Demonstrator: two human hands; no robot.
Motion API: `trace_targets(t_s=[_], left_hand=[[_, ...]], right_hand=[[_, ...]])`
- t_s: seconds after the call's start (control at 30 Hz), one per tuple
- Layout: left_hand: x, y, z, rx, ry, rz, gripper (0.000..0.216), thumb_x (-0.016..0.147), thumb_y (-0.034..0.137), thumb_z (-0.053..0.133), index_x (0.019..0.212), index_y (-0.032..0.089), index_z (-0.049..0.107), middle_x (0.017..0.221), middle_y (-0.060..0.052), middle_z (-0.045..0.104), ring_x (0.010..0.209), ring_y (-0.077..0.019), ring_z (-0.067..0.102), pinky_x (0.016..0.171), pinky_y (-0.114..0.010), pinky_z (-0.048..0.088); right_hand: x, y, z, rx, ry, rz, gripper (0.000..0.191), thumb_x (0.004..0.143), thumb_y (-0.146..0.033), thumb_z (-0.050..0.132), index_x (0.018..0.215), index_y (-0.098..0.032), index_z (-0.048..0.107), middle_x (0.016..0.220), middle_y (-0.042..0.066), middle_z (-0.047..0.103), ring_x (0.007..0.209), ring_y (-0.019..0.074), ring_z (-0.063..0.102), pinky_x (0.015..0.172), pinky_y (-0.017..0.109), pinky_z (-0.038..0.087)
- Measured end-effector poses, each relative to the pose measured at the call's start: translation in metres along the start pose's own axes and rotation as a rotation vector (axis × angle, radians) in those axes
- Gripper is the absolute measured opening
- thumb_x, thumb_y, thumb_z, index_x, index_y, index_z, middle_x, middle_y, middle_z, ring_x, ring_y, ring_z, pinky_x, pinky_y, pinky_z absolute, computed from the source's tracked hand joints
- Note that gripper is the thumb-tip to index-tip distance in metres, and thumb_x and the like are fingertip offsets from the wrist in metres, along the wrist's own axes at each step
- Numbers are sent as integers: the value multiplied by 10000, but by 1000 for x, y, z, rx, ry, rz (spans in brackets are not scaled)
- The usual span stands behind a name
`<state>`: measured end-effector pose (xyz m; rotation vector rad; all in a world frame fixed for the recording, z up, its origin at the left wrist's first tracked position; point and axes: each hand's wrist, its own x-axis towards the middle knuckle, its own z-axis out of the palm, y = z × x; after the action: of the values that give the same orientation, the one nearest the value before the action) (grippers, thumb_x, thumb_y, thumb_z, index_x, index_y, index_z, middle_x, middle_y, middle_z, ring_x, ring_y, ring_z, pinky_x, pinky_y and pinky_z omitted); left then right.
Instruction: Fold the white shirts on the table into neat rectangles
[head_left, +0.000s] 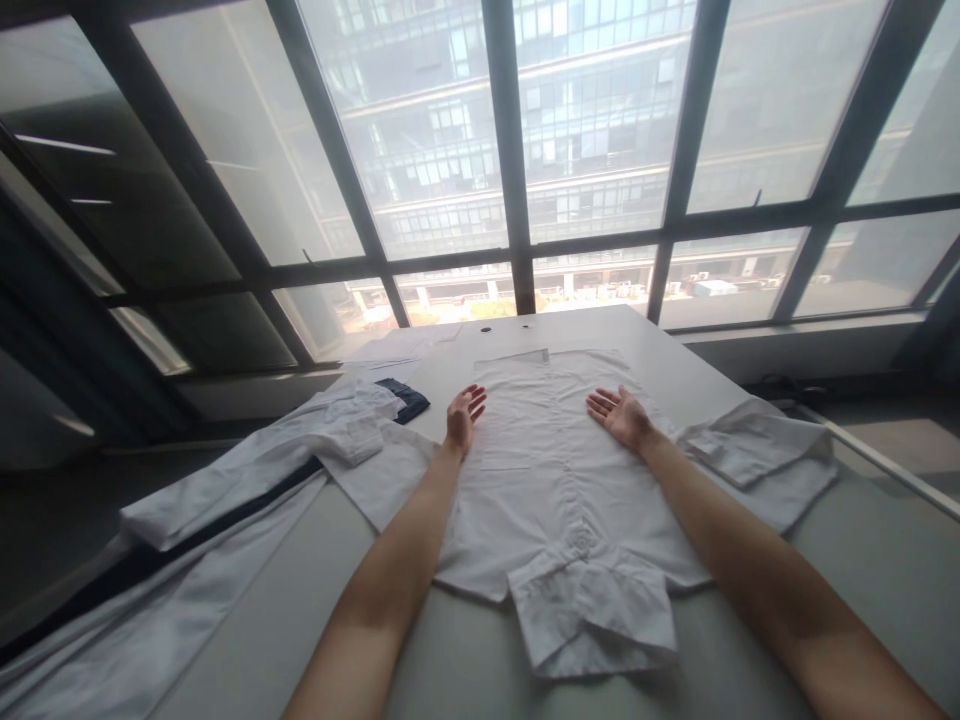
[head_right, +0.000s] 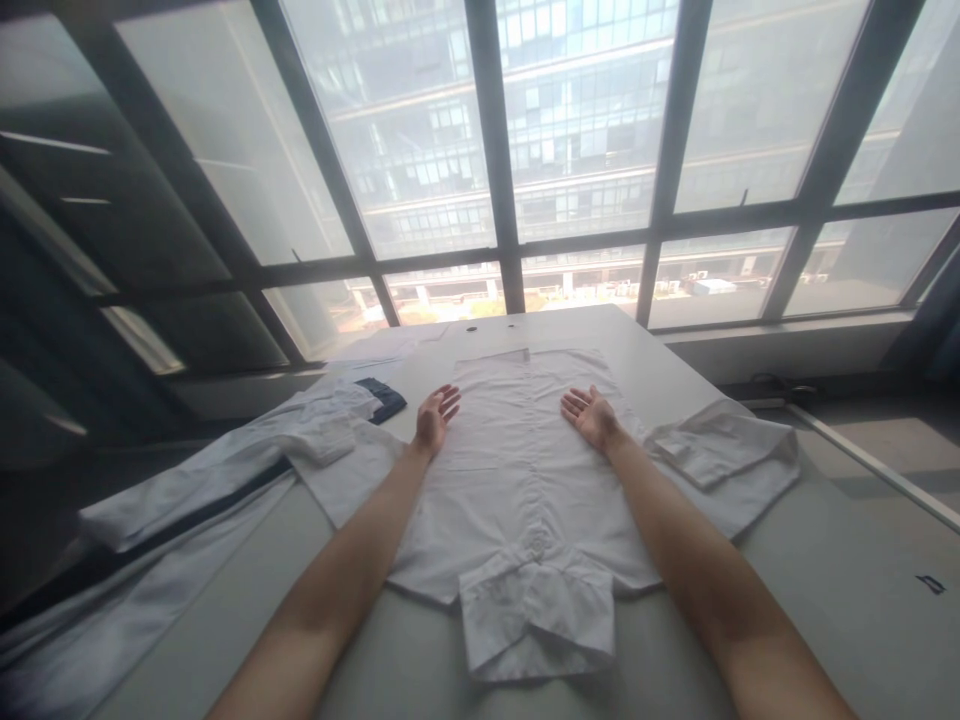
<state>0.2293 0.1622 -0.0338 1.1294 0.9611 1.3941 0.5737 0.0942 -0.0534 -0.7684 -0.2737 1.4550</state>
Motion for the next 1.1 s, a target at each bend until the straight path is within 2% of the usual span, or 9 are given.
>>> trace_targets(t_s=[0.1, 0.27, 0.43, 0.6, 0.73, 0.8, 0.9, 1.03, 1.1], left_hand=[[-7, -8, 12, 300, -142, 93, 236, 901, 356, 612, 1074, 227, 706, 1354, -106, 660, 1408, -270, 483, 1212, -457, 308], [-14, -22, 22, 597, -285, 109, 287, 783, 489, 782, 946, 265, 711, 1438, -109, 604, 1516, -323, 302, 1244, -550, 127], [-16, -24, 21, 753, -321, 142, 275, 746, 358, 827, 982, 262, 721, 1488, -114, 556, 1516, -332, 293, 1240, -557, 13], [-16, -21, 22, 799, -316, 187, 269, 762, 222, 787, 1025, 256, 743, 1456, -103, 586, 1483, -326, 364, 1256, -533, 71], [-16, -15, 24, 770, -304, 240, 264, 822, 242, 705, 1080, 269, 751, 1462, -47, 588, 1429, -267, 458, 1261, -429, 227], [-18, -13, 26, 756, -309, 257, 257, 835, 262, 680, 1080, 265, 761, 1405, -40, 636, 1404, -260, 491, 1257, -416, 257], [-24, -12, 31, 744, -340, 267, 289, 796, 267, 718, 1080, 273, 772, 1324, -40, 690, 1377, -266, 523, 1247, -403, 280], [-30, -13, 36, 680, -383, 213, 478, 715, 295, 803, 1189, 315, 737, 1378, -24, 656, 1363, -281, 536, 1223, -401, 317], [-31, -14, 36, 676, -411, 212, 499, 711, 311, 811, 1203, 316, 729, 1389, -30, 648, 1362, -285, 538, 1224, -403, 308]], right_hand=[[-3, 1, 2, -6, -25, -50, 397, 1054, -456, 347, 1206, -221, 629, 1253, 147, 672, 1146, 228, 666, 881, 437, 619], [-6, 1, 2, -14, -11, -41, 377, 1053, -432, 344, 1229, -228, 608, 1245, 146, 674, 1117, 239, 682, 872, 469, 621], [-2, -6, -3, -3, 14, 7, 337, 1047, -374, 379, 1241, -184, 578, 1251, 191, 641, 1063, 253, 697, 776, 437, 644], [2, -19, -15, 35, 101, -79, 359, 1064, -393, 292, 1277, -242, 539, 1324, 142, 603, 1066, 215, 686, 802, 436, 637], [1, -24, -19, 48, 94, -104, 361, 1059, -395, 307, 1237, -221, 568, 1242, 150, 653, 1031, 233, 699, 810, 455, 634], [-1, -23, -17, 33, 80, -108, 363, 1057, -397, 314, 1204, -208, 587, 1196, 151, 675, 1007, 237, 706, 799, 444, 637], [-2, -20, -13, 5, 65, -110, 376, 1060, -402, 310, 1167, -193, 604, 1145, 148, 695, 987, 236, 712, 784, 417, 639], [-3, -19, -11, -2, 49, -107, 380, 1062, -398, 306, 1168, -197, 610, 1129, 147, 709, 975, 235, 713, 808, 430, 634], [-3, -19, -12, 0, 47, -107, 382, 1061, -397, 305, 1172, -198, 611, 1123, 147, 713, 969, 237, 714, 814, 442, 632]])
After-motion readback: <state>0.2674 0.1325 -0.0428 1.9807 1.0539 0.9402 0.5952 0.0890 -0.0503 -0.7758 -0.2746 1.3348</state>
